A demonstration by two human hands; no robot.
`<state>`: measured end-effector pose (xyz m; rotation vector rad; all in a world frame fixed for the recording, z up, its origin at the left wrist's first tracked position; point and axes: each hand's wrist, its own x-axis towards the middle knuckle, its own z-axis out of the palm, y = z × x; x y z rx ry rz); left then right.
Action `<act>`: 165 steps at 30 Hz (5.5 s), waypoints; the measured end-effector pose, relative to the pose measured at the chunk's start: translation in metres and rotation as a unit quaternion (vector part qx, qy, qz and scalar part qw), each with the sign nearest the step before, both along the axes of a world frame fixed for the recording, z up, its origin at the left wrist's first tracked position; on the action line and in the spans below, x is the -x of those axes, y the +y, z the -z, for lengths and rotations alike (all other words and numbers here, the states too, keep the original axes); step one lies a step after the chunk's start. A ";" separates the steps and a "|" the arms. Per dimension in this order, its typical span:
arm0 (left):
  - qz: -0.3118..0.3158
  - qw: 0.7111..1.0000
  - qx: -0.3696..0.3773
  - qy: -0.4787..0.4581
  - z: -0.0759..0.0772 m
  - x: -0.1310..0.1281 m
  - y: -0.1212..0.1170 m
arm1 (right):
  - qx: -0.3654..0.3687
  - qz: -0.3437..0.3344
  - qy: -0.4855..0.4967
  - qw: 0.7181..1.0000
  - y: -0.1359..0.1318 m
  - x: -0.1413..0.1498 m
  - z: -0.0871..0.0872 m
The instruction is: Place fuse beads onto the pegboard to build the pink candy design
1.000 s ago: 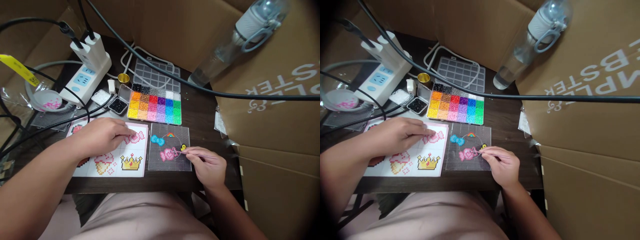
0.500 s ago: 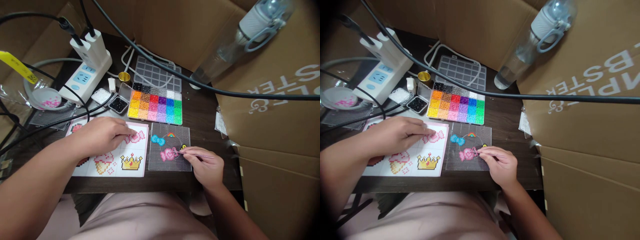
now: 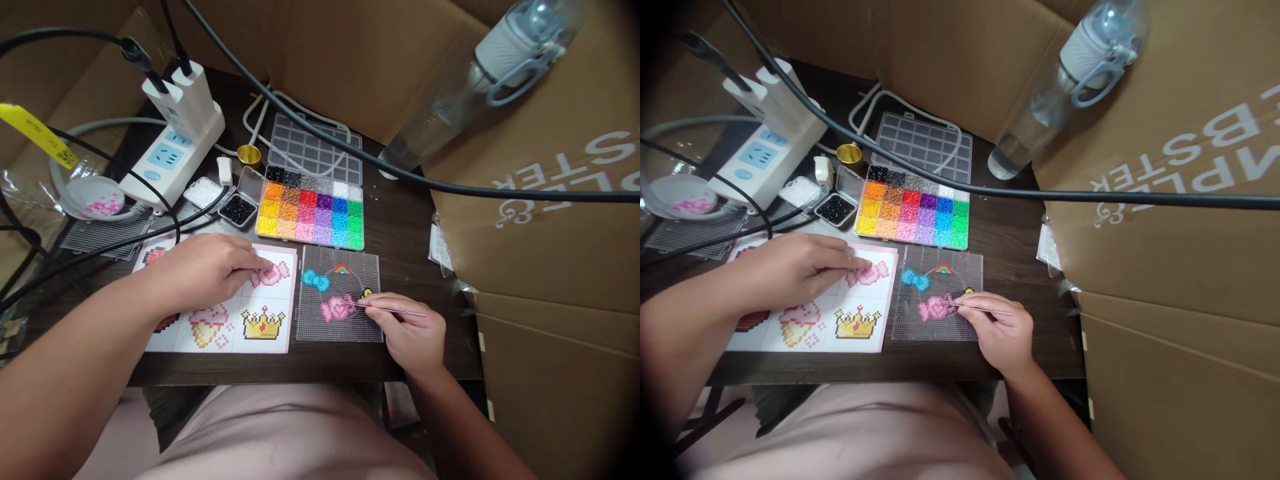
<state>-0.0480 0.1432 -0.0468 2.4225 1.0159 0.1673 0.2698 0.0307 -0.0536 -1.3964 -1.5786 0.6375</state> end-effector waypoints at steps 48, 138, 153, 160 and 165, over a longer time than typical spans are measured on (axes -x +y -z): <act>0.004 1.000 -0.007 0.017 -0.016 -0.005 -0.003 | 0.070 0.042 0.046 0.996 0.108 0.062 -0.016; 0.004 1.000 0.016 -0.003 -0.003 0.000 0.000 | 0.010 0.028 -0.003 1.000 0.003 0.003 -0.004; 0.011 1.000 -0.005 0.017 -0.014 -0.003 -0.002 | -0.024 0.016 -0.006 1.000 0.079 0.018 -0.040; 0.007 1.000 -0.004 0.028 -0.015 -0.004 -0.003 | 0.032 0.023 0.010 0.999 0.109 0.052 -0.024; 0.008 1.000 -0.008 0.010 -0.013 -0.003 -0.003 | 0.033 0.041 0.019 0.998 0.108 0.059 -0.015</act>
